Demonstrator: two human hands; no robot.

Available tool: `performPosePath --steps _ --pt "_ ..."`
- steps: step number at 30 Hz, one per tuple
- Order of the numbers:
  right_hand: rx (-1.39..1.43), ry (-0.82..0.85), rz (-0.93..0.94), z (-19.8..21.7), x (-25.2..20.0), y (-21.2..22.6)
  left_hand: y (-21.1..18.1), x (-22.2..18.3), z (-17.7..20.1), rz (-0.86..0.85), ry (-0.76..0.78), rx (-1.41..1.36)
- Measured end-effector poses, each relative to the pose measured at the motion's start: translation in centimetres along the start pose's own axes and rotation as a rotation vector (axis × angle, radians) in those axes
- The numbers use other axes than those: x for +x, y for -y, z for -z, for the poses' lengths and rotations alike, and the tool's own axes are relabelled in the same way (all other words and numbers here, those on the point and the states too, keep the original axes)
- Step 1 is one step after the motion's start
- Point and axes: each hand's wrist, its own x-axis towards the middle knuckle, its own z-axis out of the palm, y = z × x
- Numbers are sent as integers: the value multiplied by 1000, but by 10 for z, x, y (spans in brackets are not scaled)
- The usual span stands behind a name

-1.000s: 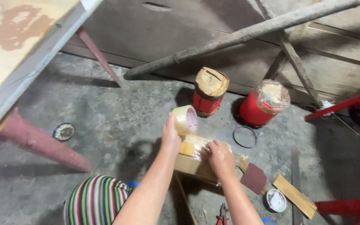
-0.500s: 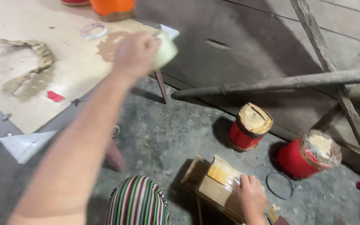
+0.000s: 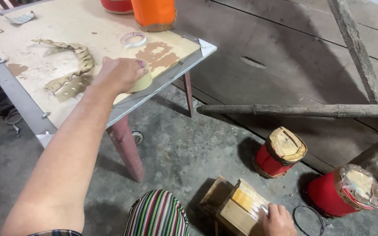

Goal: Applying clear adhesive tape to the outer surface of a small drum shell.

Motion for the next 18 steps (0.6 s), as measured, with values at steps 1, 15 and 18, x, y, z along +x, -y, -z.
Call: performPosePath --steps 1,15,18 --pt "0 0 1 10 3 3 0 0 -1 1 0 0" --pt "-10 88 1 14 3 3 24 -17 -6 19 128 -168" --pt "63 91 30 34 3 6 48 5 -34 -183 -27 -65"
